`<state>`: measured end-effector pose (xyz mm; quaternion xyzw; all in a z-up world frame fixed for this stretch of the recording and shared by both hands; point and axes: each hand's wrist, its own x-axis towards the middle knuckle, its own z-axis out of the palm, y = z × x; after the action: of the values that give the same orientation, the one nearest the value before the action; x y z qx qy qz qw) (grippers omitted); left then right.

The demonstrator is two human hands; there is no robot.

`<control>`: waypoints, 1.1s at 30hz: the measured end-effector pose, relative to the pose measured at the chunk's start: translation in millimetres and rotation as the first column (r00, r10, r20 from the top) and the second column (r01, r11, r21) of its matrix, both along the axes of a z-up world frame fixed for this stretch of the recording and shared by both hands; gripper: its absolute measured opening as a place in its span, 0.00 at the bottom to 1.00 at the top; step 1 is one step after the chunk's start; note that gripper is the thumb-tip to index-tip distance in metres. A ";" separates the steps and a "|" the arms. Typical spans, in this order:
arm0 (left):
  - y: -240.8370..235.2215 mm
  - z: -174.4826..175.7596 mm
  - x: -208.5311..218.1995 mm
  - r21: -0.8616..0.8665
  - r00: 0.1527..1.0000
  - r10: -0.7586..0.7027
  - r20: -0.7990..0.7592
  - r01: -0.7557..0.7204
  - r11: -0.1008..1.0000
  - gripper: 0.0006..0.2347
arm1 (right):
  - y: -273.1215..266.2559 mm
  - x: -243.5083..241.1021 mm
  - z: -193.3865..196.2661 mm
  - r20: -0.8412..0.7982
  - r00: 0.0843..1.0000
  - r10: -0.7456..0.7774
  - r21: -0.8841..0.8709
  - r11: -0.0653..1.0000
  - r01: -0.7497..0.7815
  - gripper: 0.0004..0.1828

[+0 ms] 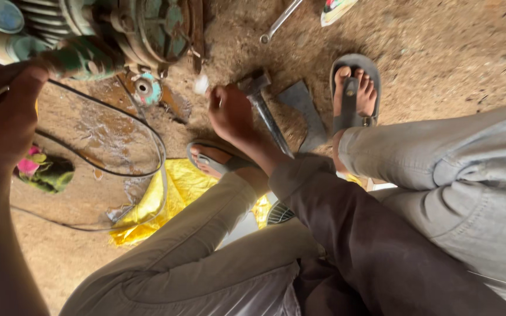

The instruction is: The person uses a wrench to tighten bolts on a green electric motor while another person holds a hose attached to the motor. The person repeatedly adjusts the wrench and repositions their hands to work on different bolts on the motor housing.

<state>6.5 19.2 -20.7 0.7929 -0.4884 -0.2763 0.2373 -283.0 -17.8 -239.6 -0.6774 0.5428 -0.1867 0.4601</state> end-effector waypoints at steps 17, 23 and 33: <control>-7.5 23.8 -9.0 -0.022 0.874 -0.198 0.444 0.231 0.973 0.12 | -136.6 -95.6 -87.5 -0.284 0.873 -0.397 -0.071 0.917 0.393 0.18; -22.5 23.6 -10.5 -0.046 0.804 -0.189 0.563 0.260 0.965 0.15 | -187.1 -92.3 -110.3 -0.284 0.821 -0.495 -0.084 0.866 0.492 0.20; -18.2 26.9 -12.5 -0.071 0.850 -0.123 0.511 0.184 0.980 0.19 | -128.9 -44.6 -47.3 -0.031 0.888 -0.459 0.030 0.887 0.460 0.08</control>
<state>-6.0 0.9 6.3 0.7806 -0.6106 -0.0484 0.1244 -327.6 -146.7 -286.9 -0.5234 0.6962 -0.2724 0.4089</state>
